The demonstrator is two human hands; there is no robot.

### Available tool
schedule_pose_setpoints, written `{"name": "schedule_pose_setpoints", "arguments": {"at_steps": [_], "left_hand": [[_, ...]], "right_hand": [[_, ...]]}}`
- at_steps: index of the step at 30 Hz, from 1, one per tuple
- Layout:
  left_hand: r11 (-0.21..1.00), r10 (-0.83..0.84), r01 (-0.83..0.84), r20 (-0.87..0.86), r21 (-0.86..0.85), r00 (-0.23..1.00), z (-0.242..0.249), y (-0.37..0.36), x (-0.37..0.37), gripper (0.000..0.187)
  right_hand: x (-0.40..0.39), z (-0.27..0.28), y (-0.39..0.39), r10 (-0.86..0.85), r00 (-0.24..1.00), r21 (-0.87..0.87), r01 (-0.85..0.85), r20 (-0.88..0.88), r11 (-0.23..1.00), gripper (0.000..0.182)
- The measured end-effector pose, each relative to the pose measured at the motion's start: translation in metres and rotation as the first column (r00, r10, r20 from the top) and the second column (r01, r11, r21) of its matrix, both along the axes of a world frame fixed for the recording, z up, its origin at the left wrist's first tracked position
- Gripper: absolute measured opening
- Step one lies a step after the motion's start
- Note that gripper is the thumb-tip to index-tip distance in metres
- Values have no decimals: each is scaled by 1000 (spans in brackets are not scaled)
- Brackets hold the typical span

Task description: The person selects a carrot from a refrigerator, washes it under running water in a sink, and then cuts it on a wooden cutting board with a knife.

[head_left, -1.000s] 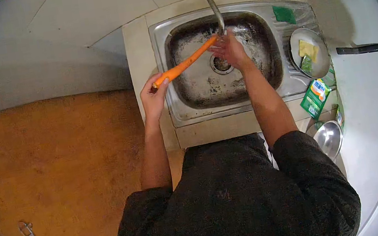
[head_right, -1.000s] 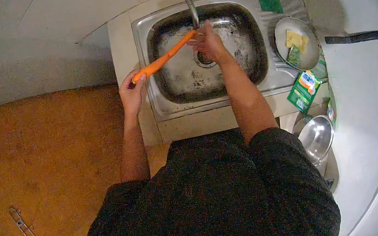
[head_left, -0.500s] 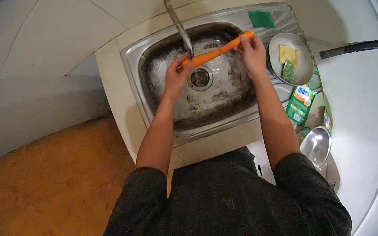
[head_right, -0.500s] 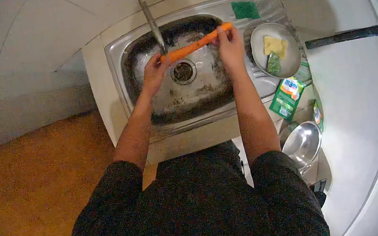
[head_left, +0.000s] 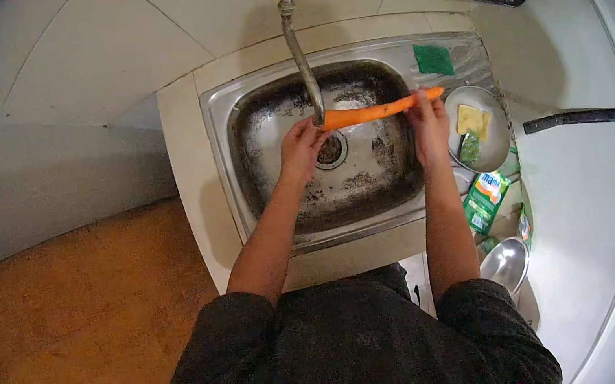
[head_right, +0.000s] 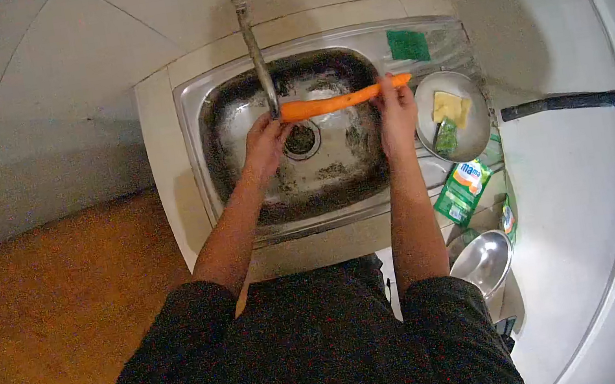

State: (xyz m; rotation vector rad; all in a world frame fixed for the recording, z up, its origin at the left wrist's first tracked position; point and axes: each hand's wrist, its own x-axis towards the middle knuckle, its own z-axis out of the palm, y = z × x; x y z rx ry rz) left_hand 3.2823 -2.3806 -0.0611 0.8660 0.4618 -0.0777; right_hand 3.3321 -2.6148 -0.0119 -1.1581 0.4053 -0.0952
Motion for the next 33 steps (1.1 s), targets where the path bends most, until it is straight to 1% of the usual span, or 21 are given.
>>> {"name": "schedule_pose_setpoints", "arguments": {"at_steps": [1,3,4,5,7,9,11,12,14,15,17,20,22,23,25,27,29,30,31,32,33], "left_hand": [[1000,15,-14,-25,17,1000,9,3,-6,27],[999,36,-34,-52,37,998,15,13,-12,27],[996,35,-31,-42,79,999,13,19,-15,27],[993,31,-27,-31,118,999,11,24,-17,29],[989,48,-43,-32,142,998,21,29,-21,29],[985,67,-60,-38,163,997,27,34,-25,30],[973,45,-40,-15,228,999,30,41,-27,31],[973,54,-49,-16,227,998,34,43,-28,31],[955,-12,12,-2,296,1000,42,48,-31,30],[955,-4,4,-1,297,1000,45,50,-31,30],[907,-114,104,-2,409,994,49,49,-31,30],[876,-173,159,-11,455,985,42,48,-29,28],[873,-198,183,-13,453,980,40,52,-30,29],[869,-218,197,-8,454,976,41,54,-29,30],[866,-189,186,-40,465,981,46,56,-34,32],[861,-153,171,-77,478,985,46,65,-43,35],[593,-209,184,-71,784,975,35,84,-53,42],[588,-200,174,-67,790,977,43,89,-56,42],[642,-196,194,-86,742,977,50,94,-61,43],[693,-191,211,-106,689,976,58,99,-66,44],[690,-181,203,-105,695,978,61,103,-70,44]], "right_hand": [[-2,-3,6,7,1000,1,-7,-4,1000,31],[-8,-9,25,249,962,7,-250,-114,968,41],[-14,2,43,262,952,48,-257,-157,965,53],[-18,2,56,268,950,49,-264,-160,963,53],[-27,-4,75,415,904,275,-375,-102,885,55],[-24,-16,88,430,899,297,-390,-82,872,52],[-21,-18,96,404,909,294,-361,-100,885,37],[-22,-17,97,400,915,279,-370,-56,886,34],[-21,-14,95,417,906,259,-386,-77,885,34],[-19,-13,93,425,901,238,-395,-91,887,34],[-14,-20,87,450,890,235,-423,-70,875,36],[-13,-25,85,462,880,225,-431,-108,874,36],[-14,-24,87,401,897,225,-358,-187,906,31],[-16,-24,93,400,899,225,-358,-181,906,31],[-21,-18,112,302,919,197,-257,-255,946,31],[-23,-34,125,341,907,224,-289,-246,931,29],[-32,-28,149,393,908,364,-321,-144,875,25],[-34,-28,160,407,891,363,-318,-202,876,30],[-37,-27,168,417,888,369,-328,-194,870,30],[-43,-27,176,441,886,360,-369,-142,857,33],[-49,-26,180,463,882,350,-407,-91,844,37]]}}
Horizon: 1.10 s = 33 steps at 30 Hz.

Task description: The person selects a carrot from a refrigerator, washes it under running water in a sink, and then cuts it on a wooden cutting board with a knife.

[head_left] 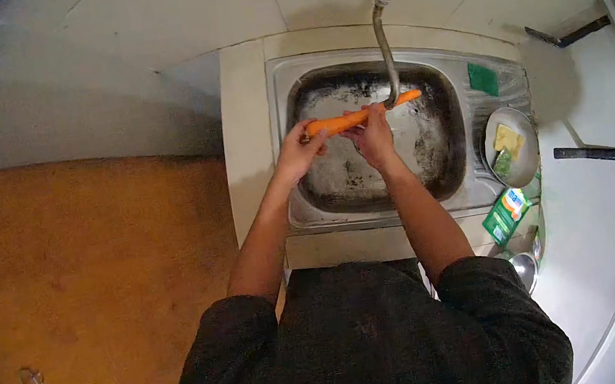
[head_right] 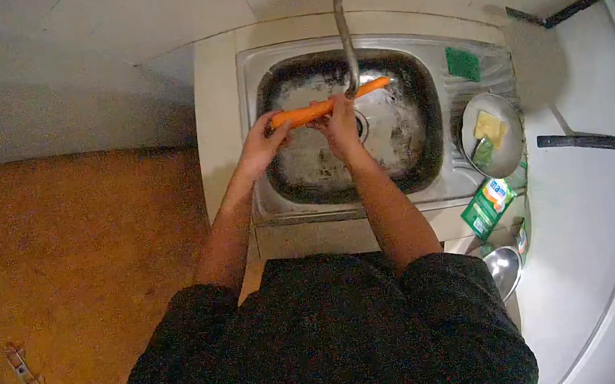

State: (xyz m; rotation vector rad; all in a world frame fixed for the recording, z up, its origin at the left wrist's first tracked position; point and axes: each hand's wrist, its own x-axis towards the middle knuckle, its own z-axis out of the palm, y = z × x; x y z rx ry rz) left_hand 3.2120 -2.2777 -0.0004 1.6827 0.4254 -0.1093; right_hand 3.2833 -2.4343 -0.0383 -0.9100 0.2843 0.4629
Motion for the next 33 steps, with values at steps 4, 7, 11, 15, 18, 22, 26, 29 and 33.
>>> {"name": "schedule_pose_setpoints", "arguments": {"at_steps": [4,7,11,15,18,22,26,29,33], "left_hand": [[997,54,-54,-5,-64,999,2,10,-11,39],[986,98,-97,0,-135,995,7,13,-19,36],[966,62,-98,-156,-238,986,8,19,-22,39],[977,106,-92,65,-190,992,6,6,-24,40],[1000,-11,14,165,-16,986,3,-2,-17,42],[994,-89,77,169,73,982,2,-12,-14,41],[972,-118,56,269,228,956,-15,-11,-16,39],[863,-246,74,288,499,926,18,-16,-18,38],[929,-176,47,324,367,930,8,-17,-24,37]], "right_hand": [[-4,1,7,121,992,-63,-118,34,991,40],[2,4,9,143,989,-167,-134,43,977,40],[6,0,8,87,994,31,-89,61,996,38],[6,-2,-1,59,995,-37,-56,85,998,35],[9,-12,-8,-37,999,49,37,-6,998,37],[19,-2,-20,-75,984,66,87,-162,994,32],[19,16,-36,195,976,135,-181,-99,974,30],[11,18,-41,210,974,107,-200,-90,974,37],[4,11,-46,236,972,197,-228,-17,954,47]]}}
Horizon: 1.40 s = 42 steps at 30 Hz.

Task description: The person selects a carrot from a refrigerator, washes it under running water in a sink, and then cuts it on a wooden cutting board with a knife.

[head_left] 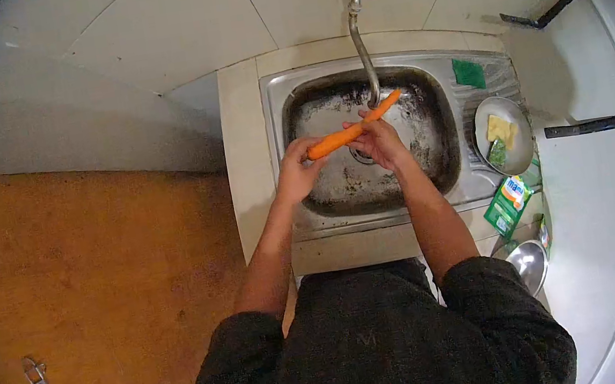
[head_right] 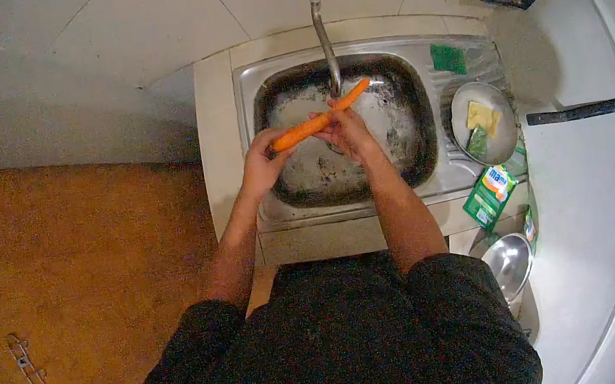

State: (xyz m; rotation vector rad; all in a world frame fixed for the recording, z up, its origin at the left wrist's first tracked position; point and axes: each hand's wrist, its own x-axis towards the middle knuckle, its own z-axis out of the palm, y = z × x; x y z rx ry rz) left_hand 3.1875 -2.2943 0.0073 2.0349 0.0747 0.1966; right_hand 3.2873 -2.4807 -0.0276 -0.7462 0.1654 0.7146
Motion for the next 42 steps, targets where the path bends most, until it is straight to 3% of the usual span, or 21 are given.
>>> {"name": "schedule_pose_setpoints", "arguments": {"at_steps": [3,5,8,13,19,26,31,42], "left_hand": [[994,8,-8,1,-110,1000,1,3,-2,36],[999,4,-7,77,40,997,3,6,-3,37],[995,29,-32,34,96,999,19,1,-5,37],[997,-1,-1,32,74,999,20,0,-7,36],[995,-16,11,57,96,998,16,-2,-7,36],[992,-22,11,84,126,996,8,-5,-9,34],[991,-33,23,71,131,997,14,-4,-13,34],[990,2,-11,60,141,998,11,2,-14,34]], "right_hand": [[-2,1,3,7,1000,28,-7,0,1000,49],[-3,1,5,5,1000,60,-4,-18,998,48],[-1,-6,8,10,1000,112,-9,-2,994,57],[2,-11,4,95,995,92,-95,8,991,49],[-4,7,-3,72,997,-17,-72,6,997,42],[-1,-1,-7,96,995,35,-95,-16,995,48],[-5,-3,-1,91,996,-50,-91,-12,995,45],[-2,-21,4,101,995,85,-100,-8,991,50]]}}
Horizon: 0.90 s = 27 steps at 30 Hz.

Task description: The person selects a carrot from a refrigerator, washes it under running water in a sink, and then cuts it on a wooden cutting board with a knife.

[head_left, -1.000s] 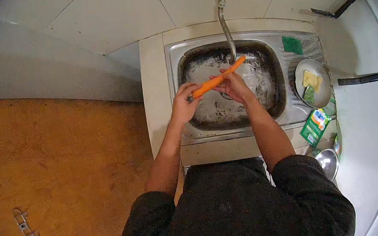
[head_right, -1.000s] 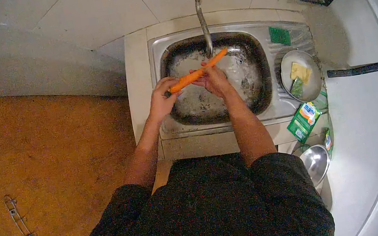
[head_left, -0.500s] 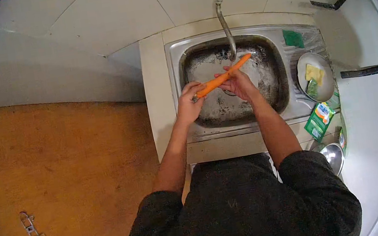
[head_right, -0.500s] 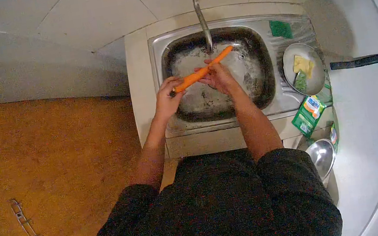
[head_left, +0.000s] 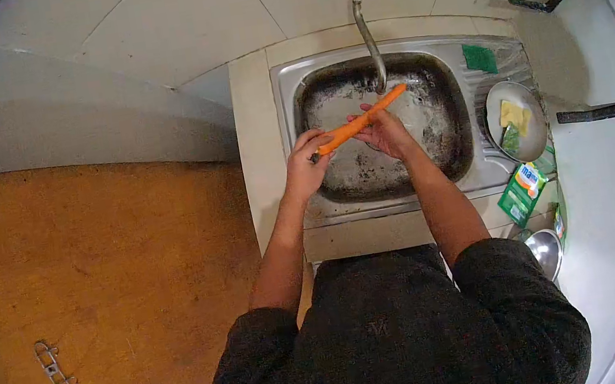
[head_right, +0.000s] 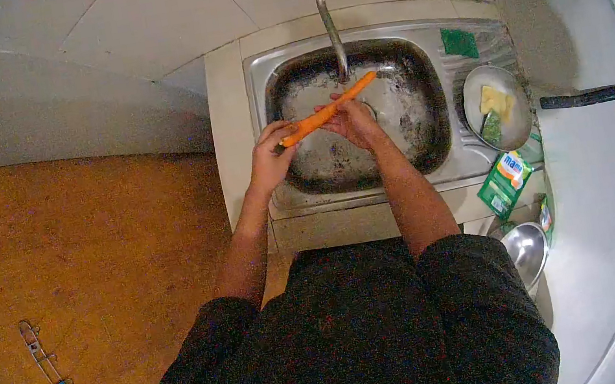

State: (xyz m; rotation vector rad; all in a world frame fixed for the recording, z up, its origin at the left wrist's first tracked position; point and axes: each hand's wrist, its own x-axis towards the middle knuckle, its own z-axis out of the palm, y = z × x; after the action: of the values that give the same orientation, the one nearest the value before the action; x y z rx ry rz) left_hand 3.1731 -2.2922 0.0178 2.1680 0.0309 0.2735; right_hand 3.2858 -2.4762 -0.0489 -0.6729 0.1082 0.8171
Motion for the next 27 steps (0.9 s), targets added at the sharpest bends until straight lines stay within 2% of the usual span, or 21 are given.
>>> {"name": "schedule_pose_setpoints", "arguments": {"at_steps": [5,13,14,16,19,25,27], "left_hand": [[999,-41,41,33,25,999,2,0,0,36],[999,-30,30,22,19,999,6,-5,3,38],[1000,-28,28,9,7,1000,9,-6,3,38],[999,-35,35,6,22,999,6,-6,2,39],[998,-55,55,18,36,998,5,-5,3,39],[999,-46,45,12,22,999,6,-8,2,39],[999,-44,44,1,30,999,4,-8,2,38]], "right_hand": [[-1,10,0,0,1000,-88,-1,-11,996,48],[1,2,-7,8,999,49,-6,-37,999,39],[3,1,-7,7,999,49,-5,-39,999,39],[5,3,-7,24,999,-61,-26,-35,998,38],[5,1,-8,15,999,-34,-16,-35,999,45],[5,-11,-9,12,999,83,-8,-43,997,46],[5,-10,-10,21,999,39,-19,-37,999,44]]}}
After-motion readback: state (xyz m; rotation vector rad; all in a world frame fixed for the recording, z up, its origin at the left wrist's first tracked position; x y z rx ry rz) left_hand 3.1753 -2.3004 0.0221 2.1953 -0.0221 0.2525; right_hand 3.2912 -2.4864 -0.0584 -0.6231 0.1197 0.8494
